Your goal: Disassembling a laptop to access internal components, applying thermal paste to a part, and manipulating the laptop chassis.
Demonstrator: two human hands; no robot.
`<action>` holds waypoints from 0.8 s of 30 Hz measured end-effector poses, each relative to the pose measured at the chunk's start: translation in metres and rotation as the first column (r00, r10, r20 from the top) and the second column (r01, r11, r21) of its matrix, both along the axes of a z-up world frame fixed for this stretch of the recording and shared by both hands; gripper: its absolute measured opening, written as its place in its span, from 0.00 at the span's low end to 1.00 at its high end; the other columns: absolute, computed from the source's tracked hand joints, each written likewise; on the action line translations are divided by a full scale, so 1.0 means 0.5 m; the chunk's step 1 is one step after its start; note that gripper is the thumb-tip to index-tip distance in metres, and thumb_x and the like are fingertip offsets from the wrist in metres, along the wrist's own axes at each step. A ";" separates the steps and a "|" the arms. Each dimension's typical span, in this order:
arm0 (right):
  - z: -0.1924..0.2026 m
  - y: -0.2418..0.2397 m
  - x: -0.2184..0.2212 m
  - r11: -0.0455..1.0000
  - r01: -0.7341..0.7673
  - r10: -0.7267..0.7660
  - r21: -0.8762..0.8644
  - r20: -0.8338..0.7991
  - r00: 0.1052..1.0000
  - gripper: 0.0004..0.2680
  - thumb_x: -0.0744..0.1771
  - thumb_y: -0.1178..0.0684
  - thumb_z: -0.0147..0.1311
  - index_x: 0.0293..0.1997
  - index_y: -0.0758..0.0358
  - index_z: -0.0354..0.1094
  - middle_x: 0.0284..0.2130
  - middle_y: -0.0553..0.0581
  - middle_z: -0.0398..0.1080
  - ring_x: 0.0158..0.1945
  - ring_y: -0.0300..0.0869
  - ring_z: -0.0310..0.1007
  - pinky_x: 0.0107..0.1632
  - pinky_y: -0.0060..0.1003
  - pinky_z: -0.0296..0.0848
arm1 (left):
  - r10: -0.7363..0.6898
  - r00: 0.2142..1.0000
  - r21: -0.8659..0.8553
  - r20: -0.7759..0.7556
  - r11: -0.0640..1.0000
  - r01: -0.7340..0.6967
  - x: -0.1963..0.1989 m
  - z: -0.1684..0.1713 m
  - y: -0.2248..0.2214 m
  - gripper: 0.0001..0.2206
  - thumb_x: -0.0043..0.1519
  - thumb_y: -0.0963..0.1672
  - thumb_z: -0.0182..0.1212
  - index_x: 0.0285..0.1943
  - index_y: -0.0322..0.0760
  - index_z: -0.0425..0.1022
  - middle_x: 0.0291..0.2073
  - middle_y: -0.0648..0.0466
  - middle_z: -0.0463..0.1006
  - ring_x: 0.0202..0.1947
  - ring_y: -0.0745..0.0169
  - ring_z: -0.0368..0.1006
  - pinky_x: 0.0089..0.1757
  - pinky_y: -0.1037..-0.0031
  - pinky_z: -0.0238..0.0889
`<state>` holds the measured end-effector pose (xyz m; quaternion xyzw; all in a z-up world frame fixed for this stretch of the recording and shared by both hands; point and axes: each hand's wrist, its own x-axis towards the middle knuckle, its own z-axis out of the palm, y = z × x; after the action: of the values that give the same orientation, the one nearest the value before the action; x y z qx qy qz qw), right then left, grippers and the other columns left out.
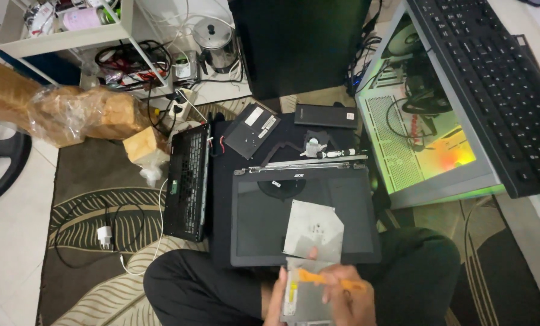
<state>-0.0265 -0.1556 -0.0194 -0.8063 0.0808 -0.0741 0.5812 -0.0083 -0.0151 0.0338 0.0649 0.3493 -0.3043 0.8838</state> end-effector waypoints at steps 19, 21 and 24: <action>-0.034 -0.031 0.009 0.974 0.063 -0.018 -0.219 0.202 0.979 0.11 0.70 0.57 0.44 0.27 0.61 0.68 0.25 0.52 0.73 0.27 0.39 0.76 0.36 0.34 0.72 | 0.033 0.948 -0.086 0.315 0.996 -0.006 -0.001 -0.103 0.028 0.41 0.58 0.60 0.44 0.84 0.56 0.45 0.69 0.31 0.65 0.60 0.23 0.68 0.48 0.41 0.71; -0.019 -0.002 -0.013 0.997 -0.033 0.017 0.066 0.233 0.972 0.14 0.70 0.44 0.45 0.28 0.58 0.63 0.21 0.54 0.71 0.32 0.42 0.80 0.40 0.34 0.73 | 0.019 0.855 -0.031 0.519 1.000 -0.004 -0.006 -0.089 0.015 0.33 0.66 0.58 0.36 0.80 0.45 0.53 0.70 0.32 0.65 0.66 0.45 0.67 0.64 0.65 0.56; -0.005 0.017 -0.031 0.996 -0.030 0.018 0.086 0.136 0.991 0.17 0.68 0.38 0.50 0.23 0.55 0.72 0.28 0.52 0.81 0.24 0.35 0.76 0.31 0.29 0.69 | -0.054 0.972 -0.053 0.230 0.996 0.068 -0.009 -0.071 0.007 0.36 0.65 0.59 0.42 0.83 0.49 0.55 0.49 0.46 0.77 0.51 0.53 0.73 0.53 0.70 0.62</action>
<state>-0.0418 -0.1471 -0.0220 -0.7741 0.0348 -0.1180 0.6210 -0.0130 -0.0114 -0.0017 0.0835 0.2337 -0.3320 0.9100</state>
